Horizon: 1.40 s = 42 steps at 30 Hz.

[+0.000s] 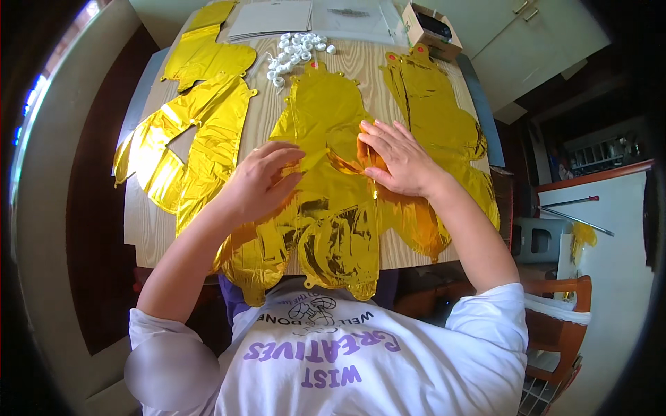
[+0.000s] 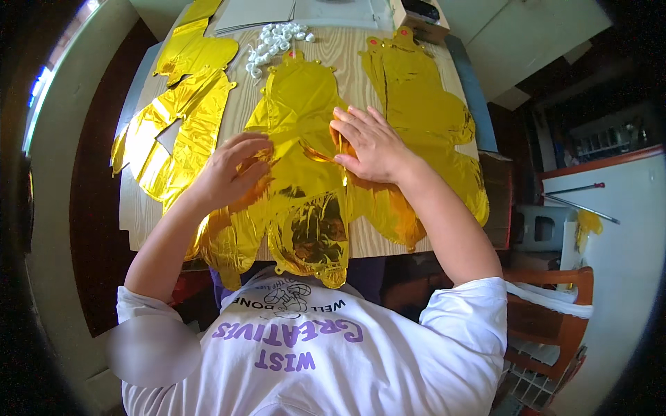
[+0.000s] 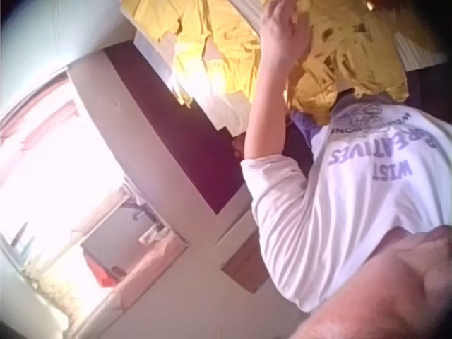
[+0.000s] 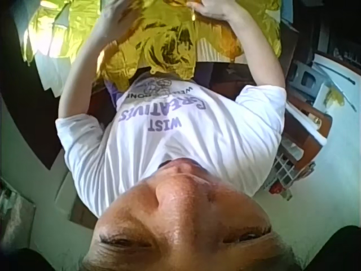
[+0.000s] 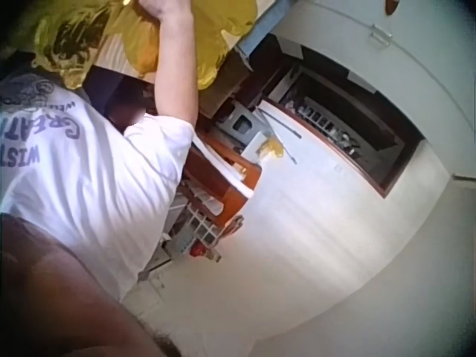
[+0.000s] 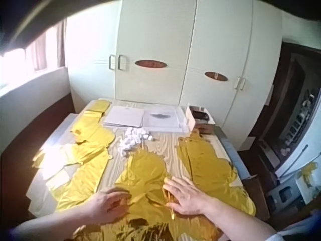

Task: Folding gold-colored foil balloons and placing them on cardboard inserts.

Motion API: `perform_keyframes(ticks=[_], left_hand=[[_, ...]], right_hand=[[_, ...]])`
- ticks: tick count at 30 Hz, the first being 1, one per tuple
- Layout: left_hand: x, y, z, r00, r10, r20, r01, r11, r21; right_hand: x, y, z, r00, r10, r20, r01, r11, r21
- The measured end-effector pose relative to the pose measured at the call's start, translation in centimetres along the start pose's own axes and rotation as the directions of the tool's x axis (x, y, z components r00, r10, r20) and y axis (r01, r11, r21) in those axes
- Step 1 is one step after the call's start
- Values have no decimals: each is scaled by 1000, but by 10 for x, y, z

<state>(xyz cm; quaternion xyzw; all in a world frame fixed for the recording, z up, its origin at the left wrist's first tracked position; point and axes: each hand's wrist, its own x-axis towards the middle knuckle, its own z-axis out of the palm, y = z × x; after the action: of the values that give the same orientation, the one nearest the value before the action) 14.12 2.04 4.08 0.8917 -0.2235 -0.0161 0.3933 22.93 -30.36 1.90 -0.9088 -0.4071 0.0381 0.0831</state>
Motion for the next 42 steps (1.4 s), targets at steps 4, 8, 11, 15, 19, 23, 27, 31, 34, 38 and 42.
perform_keyframes(ticks=[4, 8, 11, 15, 19, 23, 27, 31, 34, 38, 42], left_hand=[[-38, -18, 5, 985, 149, -85, -121, 953, 277], [-49, -24, 9, 976, 177, -125, -137, 951, 277], [-47, -25, 12, 964, 203, -171, -148, 946, 289], [-49, -25, 10, 972, 187, -140, -137, 942, 305], [-47, -22, 6, 973, 195, -120, -148, 935, 323], [-35, -19, -8, 993, 108, -47, -94, 966, 239], [10, -22, -8, 991, -19, -132, 38, 988, 147], [66, -35, 7, 976, -80, -203, 131, 959, 252], [89, -56, 29, 965, -28, -261, 113, 941, 319], [97, -68, 44, 943, 34, -332, 69, 953, 294], [98, -70, 45, 942, 22, -336, 74, 960, 271]], right_hand=[[1, -2, -6, 1000, 4, 8, -4, 1000, 9], [-8, -9, -11, 999, 27, -19, -27, 999, 19], [-16, -11, -18, 996, 93, -2, -93, 995, -18], [-18, -6, -20, 993, 115, 38, -115, 993, -1], [-7, -10, -18, 994, 102, 35, -104, 994, 36], [-2, -17, -18, 994, 98, 52, -100, 994, 46], [-2, -19, -20, 993, 101, 56, -103, 993, 50], [-1, -22, -21, 994, 96, 44, -98, 994, 42], [-2, -16, -14, 997, 76, 16, -77, 994, 73], [-1, -15, -11, 997, 80, 8, -80, 994, 73], [-1, -16, -14, 996, 87, 22, -88, 994, 65]])
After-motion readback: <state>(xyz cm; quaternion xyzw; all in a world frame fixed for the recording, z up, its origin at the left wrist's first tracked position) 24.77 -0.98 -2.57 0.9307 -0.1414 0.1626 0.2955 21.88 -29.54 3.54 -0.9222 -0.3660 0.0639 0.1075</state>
